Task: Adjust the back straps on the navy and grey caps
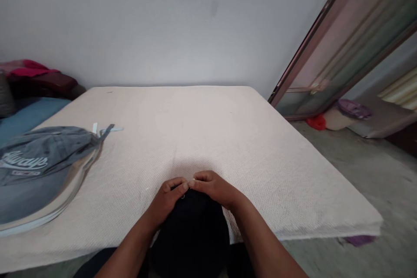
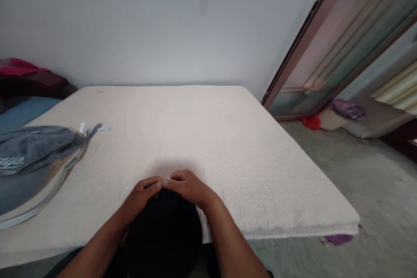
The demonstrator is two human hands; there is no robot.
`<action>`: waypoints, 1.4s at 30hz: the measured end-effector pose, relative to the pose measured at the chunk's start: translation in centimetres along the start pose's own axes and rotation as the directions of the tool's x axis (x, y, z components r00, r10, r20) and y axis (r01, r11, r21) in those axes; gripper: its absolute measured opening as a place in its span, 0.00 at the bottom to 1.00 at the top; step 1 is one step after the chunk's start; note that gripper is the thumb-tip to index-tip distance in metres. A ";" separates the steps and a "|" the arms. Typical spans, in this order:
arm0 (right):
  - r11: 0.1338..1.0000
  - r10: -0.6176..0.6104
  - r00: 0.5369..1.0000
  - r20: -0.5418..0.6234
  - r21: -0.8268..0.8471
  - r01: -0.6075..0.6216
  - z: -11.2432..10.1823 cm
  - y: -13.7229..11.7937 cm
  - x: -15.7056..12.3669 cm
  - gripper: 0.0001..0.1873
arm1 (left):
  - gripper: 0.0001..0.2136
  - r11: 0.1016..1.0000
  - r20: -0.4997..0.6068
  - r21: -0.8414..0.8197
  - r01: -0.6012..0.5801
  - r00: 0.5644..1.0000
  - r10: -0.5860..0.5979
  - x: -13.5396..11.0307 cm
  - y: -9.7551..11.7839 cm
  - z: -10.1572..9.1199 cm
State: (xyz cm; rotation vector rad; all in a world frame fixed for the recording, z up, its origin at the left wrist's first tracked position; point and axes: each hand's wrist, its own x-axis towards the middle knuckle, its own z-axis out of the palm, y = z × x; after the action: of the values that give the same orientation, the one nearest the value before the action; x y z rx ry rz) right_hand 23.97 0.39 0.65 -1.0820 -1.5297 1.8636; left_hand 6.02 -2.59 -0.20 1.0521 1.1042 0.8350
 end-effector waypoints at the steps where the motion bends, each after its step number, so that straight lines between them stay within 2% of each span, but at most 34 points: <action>1: 1.000 0.012 1.000 0.000 0.028 -0.012 0.0 0.0 0.0 0.19 | 0.11 1.000 0.004 -0.007 -0.001 1.000 0.001 0.0 0.0 -0.1; 6: 0.988 0.031 0.998 -0.050 0.155 -0.023 -0.1 0.0 0.0 0.15 | 0.07 0.969 0.067 -0.215 0.123 0.992 -0.110 -0.3 0.0 -0.7; 11: 0.986 0.035 0.999 -0.020 0.166 -0.031 -0.1 0.0 0.1 0.14 | 0.10 0.893 0.049 -0.425 0.145 0.989 -0.138 -0.5 0.2 -0.8; 13: 0.988 0.034 0.999 -0.002 0.152 -0.033 0.0 -0.1 0.2 0.15 | 0.11 0.887 0.061 -0.428 0.173 0.985 -0.163 -0.4 0.1 -0.6; 17: 0.990 0.027 1.000 0.007 0.139 -0.027 0.2 -0.2 0.3 0.17 | 0.07 0.894 0.178 -0.378 0.239 0.967 -0.184 -0.1 0.0 -0.3; 20: 0.970 0.012 1.000 0.009 0.241 -0.014 0.1 -0.3 0.2 0.16 | 0.07 0.849 0.151 -0.474 0.234 0.971 -0.184 0.0 0.3 -0.3; 25: 0.884 0.023 0.991 0.132 0.460 -0.082 -0.3 -0.2 -0.3 0.11 | 0.07 0.716 0.100 -0.656 0.239 0.968 -0.232 -0.2 1.7 -0.9; 29: 0.780 -0.081 0.991 0.109 0.626 -0.005 -0.8 -0.2 -0.6 0.10 | 0.09 0.696 0.182 -0.654 0.298 0.954 -0.237 -0.4 2.2 -1.2; 32: 0.704 -0.123 0.986 0.114 0.711 0.006 -1.2 -0.5 -0.9 0.11 | 0.12 0.741 0.209 -0.607 0.288 0.957 -0.200 -0.7 1.7 -1.2; 36: 0.684 -0.075 0.992 0.099 0.730 -0.021 -1.4 -0.7 -1.1 0.11 | 0.16 0.793 0.214 -0.521 0.315 0.948 -0.236 -0.8 1.1 -1.0; 42: 0.637 0.055 0.998 -0.014 0.771 -0.024 -1.2 -0.8 -1.3 0.12 | 0.17 0.774 0.191 -0.550 0.313 0.950 -0.248 -0.9 2.2 0.2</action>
State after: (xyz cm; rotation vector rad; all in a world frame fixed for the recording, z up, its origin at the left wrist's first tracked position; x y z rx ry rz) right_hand 25.62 0.22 1.71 -0.7082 -0.5178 2.1756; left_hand 5.90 -2.83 2.18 0.3989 0.8070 0.7854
